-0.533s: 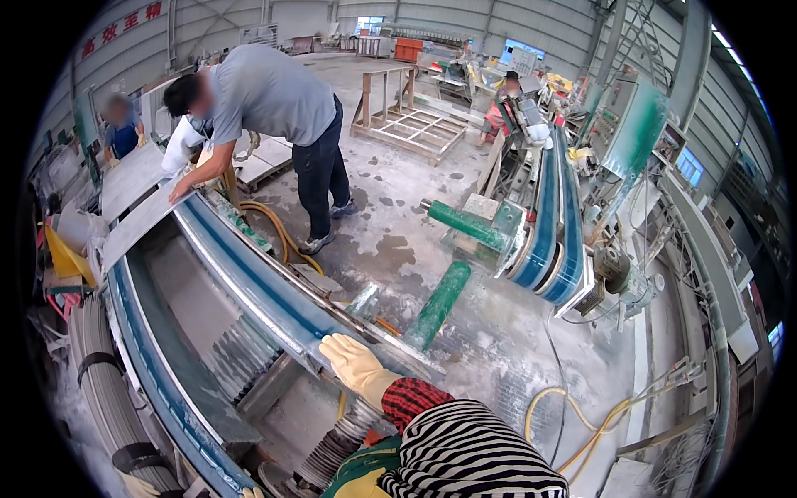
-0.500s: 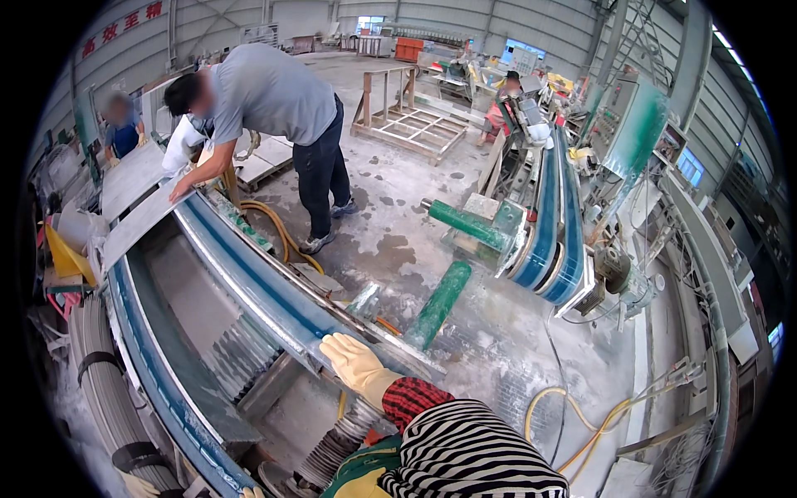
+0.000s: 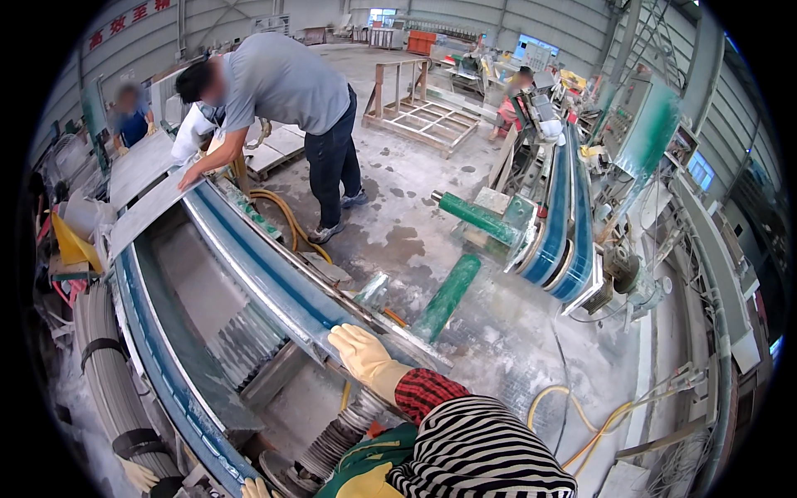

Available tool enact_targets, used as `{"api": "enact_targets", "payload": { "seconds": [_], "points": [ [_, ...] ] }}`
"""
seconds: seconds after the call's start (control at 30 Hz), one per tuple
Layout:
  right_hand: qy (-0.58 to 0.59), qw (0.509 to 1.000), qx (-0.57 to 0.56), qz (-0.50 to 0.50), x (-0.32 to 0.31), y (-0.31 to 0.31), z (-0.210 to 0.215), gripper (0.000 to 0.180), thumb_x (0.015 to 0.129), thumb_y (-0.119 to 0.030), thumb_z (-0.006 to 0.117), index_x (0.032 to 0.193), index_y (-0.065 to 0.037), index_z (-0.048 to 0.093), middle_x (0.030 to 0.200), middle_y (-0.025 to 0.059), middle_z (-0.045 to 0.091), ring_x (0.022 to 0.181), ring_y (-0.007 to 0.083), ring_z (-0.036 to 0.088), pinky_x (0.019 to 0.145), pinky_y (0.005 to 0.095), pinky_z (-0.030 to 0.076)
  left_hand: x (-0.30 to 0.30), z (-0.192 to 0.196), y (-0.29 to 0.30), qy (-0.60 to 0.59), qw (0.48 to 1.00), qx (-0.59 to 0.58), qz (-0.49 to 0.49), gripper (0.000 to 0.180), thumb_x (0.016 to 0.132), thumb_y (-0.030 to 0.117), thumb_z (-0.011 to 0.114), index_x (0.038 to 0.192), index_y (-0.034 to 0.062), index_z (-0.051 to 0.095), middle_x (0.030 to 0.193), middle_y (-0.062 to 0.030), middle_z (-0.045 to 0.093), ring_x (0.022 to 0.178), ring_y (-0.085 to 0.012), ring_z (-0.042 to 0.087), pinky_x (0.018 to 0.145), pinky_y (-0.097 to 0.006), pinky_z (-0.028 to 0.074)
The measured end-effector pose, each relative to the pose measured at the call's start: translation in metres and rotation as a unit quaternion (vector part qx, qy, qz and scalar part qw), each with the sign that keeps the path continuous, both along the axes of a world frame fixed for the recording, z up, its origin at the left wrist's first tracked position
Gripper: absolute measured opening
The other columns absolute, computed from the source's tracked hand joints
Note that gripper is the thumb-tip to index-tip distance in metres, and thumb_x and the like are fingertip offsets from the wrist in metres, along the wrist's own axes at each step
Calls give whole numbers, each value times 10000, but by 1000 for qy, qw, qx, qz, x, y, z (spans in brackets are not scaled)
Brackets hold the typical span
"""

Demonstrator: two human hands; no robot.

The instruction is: The person operates a conveyor belt machine in a factory, feeding large white sheets into the rollers. They use a long metal rod to adjust the machinery and clear the feed area. The person also stacks processed sheets and moves them to a nearby pile.

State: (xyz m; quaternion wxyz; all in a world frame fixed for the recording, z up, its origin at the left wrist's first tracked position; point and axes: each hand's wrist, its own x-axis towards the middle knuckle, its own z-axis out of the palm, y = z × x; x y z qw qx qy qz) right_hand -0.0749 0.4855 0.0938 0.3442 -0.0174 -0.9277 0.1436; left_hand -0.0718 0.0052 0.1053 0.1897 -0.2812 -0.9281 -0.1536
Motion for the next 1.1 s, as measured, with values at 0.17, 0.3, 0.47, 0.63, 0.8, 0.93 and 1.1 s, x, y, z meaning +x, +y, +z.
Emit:
{"api": "enact_targets", "payload": {
  "seconds": [0.17, 0.3, 0.47, 0.63, 0.8, 0.93, 1.1],
  "points": [
    [-48, 997, -53, -7, -29, 7, -2, 217, 920, -62, 665, 1135, -30, 660, 1045, 206, 718, 995, 433, 694, 892, 540, 549, -9, 9, 4, -1, 1000, -10, -3, 433, 1084, 183, 691, 1495, 47, 667, 1408, -249, 712, 1334, -403, 663, 1173, -533, 515],
    [-15, 1000, 12, 8, -46, 19, 9, 194, 891, -110, 675, 1069, -69, 609, 1107, 150, 679, 1075, 366, 663, 965, 505, 523, -31, -2, 6, -31, 998, 25, -52, 488, 1017, 140, 702, 1484, 8, 654, 1476, -269, 651, 1391, -480, 585, 1201, -587, 452],
    [-52, 998, 6, 30, -59, 12, 9, 306, 919, -100, 692, 1214, -58, 624, 1262, 172, 659, 1191, 390, 639, 1055, 492, 521, -50, -18, 0, -138, 990, -33, -1, 563, 969, 214, 702, 1486, 3, 623, 1576, -280, 558, 1471, -548, 467, 1288, -647, 313],
    [-39, 998, 10, 45, -63, 10, 12, 312, 919, -35, 662, 1230, -20, 642, 1243, 188, 666, 1154, 411, 650, 1032, 487, 545, -45, -3, 1, -170, 985, -14, 6, 558, 961, 169, 709, 1494, 34, 613, 1587, -266, 551, 1488, -542, 460, 1296, -641, 306],
    [-64, 997, 22, 40, -63, 11, 12, 340, 910, -14, 663, 1250, -7, 645, 1249, 198, 671, 1152, 423, 649, 1039, 497, 546, -47, 0, 4, -140, 990, -23, -7, 571, 913, 200, 747, 1440, 20, 621, 1483, -264, 576, 1372, -531, 517, 1220, -644, 364],
    [-81, 996, 16, 39, -61, 14, 0, 394, 916, -4, 665, 1309, 2, 654, 1314, 224, 677, 1202, 453, 649, 1093, 518, 536, -46, 6, 8, -160, 987, -32, 11, 548, 902, 200, 752, 1409, 22, 645, 1472, -257, 578, 1363, -530, 519, 1207, -649, 372],
    [-101, 994, 16, 35, -60, 14, 7, 398, 920, 13, 662, 1319, 13, 654, 1321, 235, 674, 1217, 460, 647, 1105, 525, 531, -45, 8, 7, -191, 981, -18, 8, 557, 907, 161, 739, 1440, 43, 629, 1518, -250, 557, 1424, -539, 489, 1248, -651, 346]
  ]
}}
